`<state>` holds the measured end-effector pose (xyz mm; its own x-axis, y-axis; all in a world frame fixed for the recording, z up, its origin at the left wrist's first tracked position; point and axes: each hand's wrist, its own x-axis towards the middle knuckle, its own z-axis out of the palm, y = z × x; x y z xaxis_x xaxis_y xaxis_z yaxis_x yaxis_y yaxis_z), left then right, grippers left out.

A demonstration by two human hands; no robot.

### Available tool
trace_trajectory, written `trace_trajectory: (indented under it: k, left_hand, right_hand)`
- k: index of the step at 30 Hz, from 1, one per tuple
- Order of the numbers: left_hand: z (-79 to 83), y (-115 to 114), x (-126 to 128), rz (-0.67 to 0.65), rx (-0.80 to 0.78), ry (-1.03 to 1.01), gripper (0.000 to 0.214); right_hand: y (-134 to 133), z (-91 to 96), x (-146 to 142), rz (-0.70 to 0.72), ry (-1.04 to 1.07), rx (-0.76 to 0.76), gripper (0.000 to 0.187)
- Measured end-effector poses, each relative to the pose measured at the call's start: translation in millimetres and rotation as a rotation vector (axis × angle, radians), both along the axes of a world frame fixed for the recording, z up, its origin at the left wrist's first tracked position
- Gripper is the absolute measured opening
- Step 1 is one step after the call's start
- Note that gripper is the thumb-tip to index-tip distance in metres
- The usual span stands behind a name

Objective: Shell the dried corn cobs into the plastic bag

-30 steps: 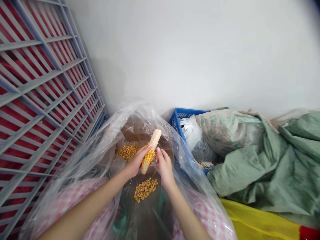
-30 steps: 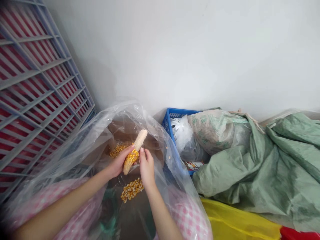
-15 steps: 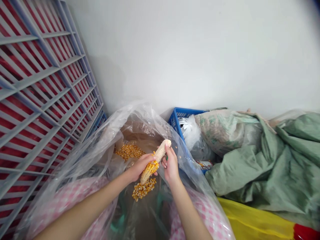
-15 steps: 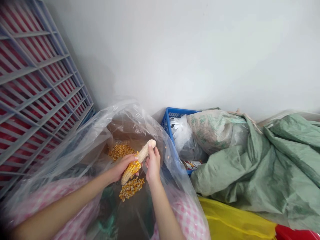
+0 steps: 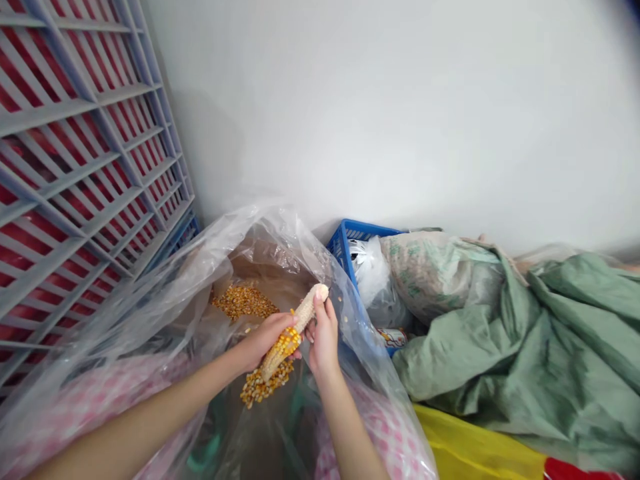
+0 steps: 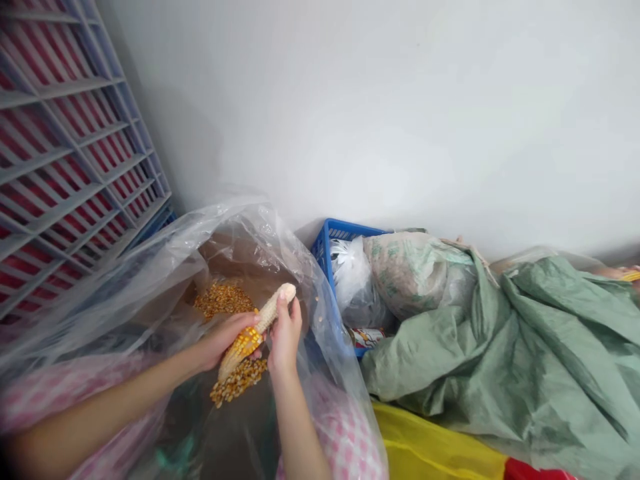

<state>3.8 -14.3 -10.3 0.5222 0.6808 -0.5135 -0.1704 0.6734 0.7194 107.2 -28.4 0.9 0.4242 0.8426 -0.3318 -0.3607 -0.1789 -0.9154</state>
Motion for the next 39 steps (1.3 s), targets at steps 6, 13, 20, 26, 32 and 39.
trace_trajectory:
  k: [6,13,20,26,32,39]
  left_hand:
    - [1.2,9,-7,-0.157,-0.105,-0.098,0.036]
    - [2.0,9,-6,-0.137,-0.002,-0.103,0.026]
    - [0.7,1,0,-0.107,0.003,-0.089,0.032]
    - [-1.0,12,-8,-0.244,-0.132,-0.219,0.054]
    - [1.1,19,-21,-0.432,-0.404,-0.774,0.082]
    - [0.2,15,-26,-0.474,-0.478,-0.912,0.082]
  right_hand:
    - [2,4.2,3,-0.076,0.16,-0.019,0.034]
    - [1,3.3,6,-0.043,0.198,-0.026,0.036]
    - [0,1.3,2,-0.054,0.144,-0.053,0.039]
    - [0,6.3,2,-0.093,0.159,-0.037,0.04]
    - [-6,20.8,12,-0.054,0.325,-0.131,0.046]
    - [-9,29.3,15,-0.077,0.362,-0.04,0.042]
